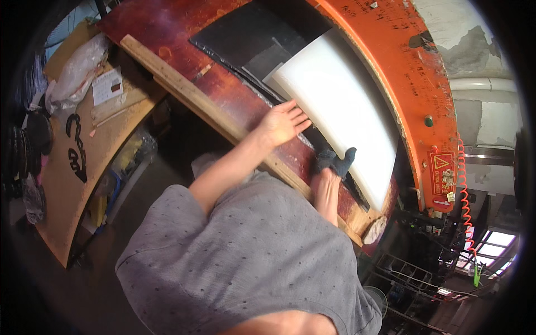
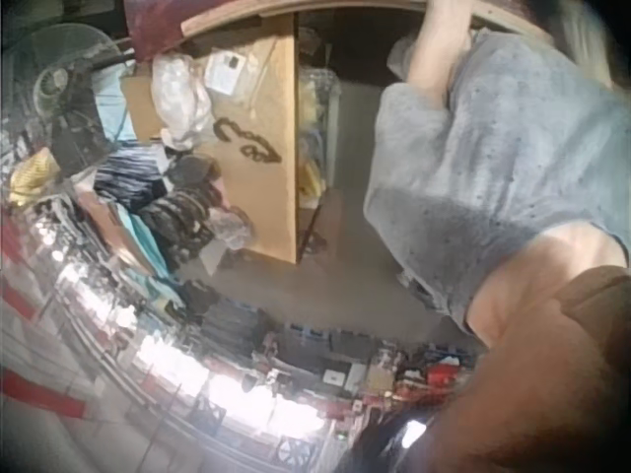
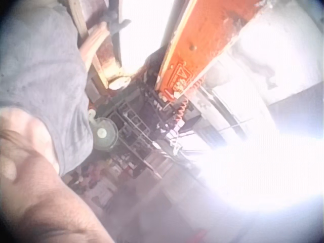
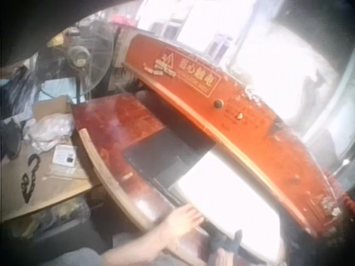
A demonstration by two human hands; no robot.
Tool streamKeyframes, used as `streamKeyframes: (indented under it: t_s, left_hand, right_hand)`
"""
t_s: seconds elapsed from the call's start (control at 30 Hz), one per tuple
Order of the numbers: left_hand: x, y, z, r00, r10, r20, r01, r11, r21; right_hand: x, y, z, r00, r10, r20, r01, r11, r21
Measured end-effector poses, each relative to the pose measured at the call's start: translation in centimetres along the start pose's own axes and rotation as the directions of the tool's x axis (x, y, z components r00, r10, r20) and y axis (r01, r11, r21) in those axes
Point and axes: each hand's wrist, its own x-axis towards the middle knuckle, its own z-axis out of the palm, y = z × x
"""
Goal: The person operates a hydraulic die-cutting machine to cut shapes from black material. They place a white board and a black sheet on the machine bed, lower the press, then remove the cut pieces and discard the offcuts.
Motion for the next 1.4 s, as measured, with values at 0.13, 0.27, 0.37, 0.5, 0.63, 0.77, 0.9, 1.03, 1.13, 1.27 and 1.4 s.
streamKeyframes:
  t_s: [0.13,0.27,0.37,0.5,0.63,0.77,0.9,1.03,1.13,1.27,1.4]
  left_hand:
    - [-3.5,4.1,-2.7,0.985,0.098,-0.144,-0.101,0.995,-0.008]
    - [-2.2,4.6,-2.2,0.985,0.07,-0.157,-0.063,0.997,0.052]
    - [-1.6,4.0,-2.1,0.96,0.06,-0.272,-0.084,0.993,-0.079]
    - [-0.5,5.2,-1.3,0.944,0.324,0.067,-0.331,0.92,0.21]
    - [0.1,7.7,-0.3,0.686,0.613,0.392,-0.307,-0.244,0.92]
    - [-0.2,9.2,-0.4,0.627,0.477,0.615,0.233,-0.869,0.436]
    - [2.7,10.8,1.2,0.748,0.434,0.502,0.155,-0.85,0.504]
    - [4.4,9.3,2.2,0.769,0.363,0.526,0.121,-0.891,0.438]
    - [4.3,6.3,1.9,0.811,0.264,0.522,-0.017,-0.881,0.472]
    - [5.2,2.6,0.5,0.61,0.14,0.78,-0.198,-0.926,0.322]
    - [5.9,2.7,-0.8,0.633,0.048,0.773,-0.232,-0.941,0.248]
  right_hand:
    - [0.2,0.7,0.0,0.981,0.041,-0.187,-0.029,0.998,0.064]
    - [-0.1,0.7,2.1,0.986,-0.065,-0.152,0.074,0.996,0.056]
    - [-0.4,0.0,4.0,0.938,-0.102,-0.333,0.142,0.985,0.1]
    - [-1.0,-0.8,5.0,0.926,-0.092,-0.367,0.125,0.99,0.068]
    - [-1.0,-1.4,5.3,0.962,-0.05,-0.27,0.06,0.998,0.029]
    - [-0.8,-1.2,6.7,0.89,-0.176,-0.42,0.139,0.983,-0.117]
    - [-1.2,-0.4,8.5,0.858,-0.212,-0.468,0.187,0.977,-0.1]
    - [-1.4,0.1,8.8,0.886,-0.228,-0.403,0.187,0.972,-0.139]
    - [-1.1,0.1,8.2,0.86,-0.194,-0.472,0.172,0.981,-0.089]
    - [-0.7,-0.1,7.1,0.862,-0.185,-0.472,0.172,0.982,-0.071]
    - [-0.8,-0.2,6.8,0.857,-0.128,-0.498,0.123,0.991,-0.043]
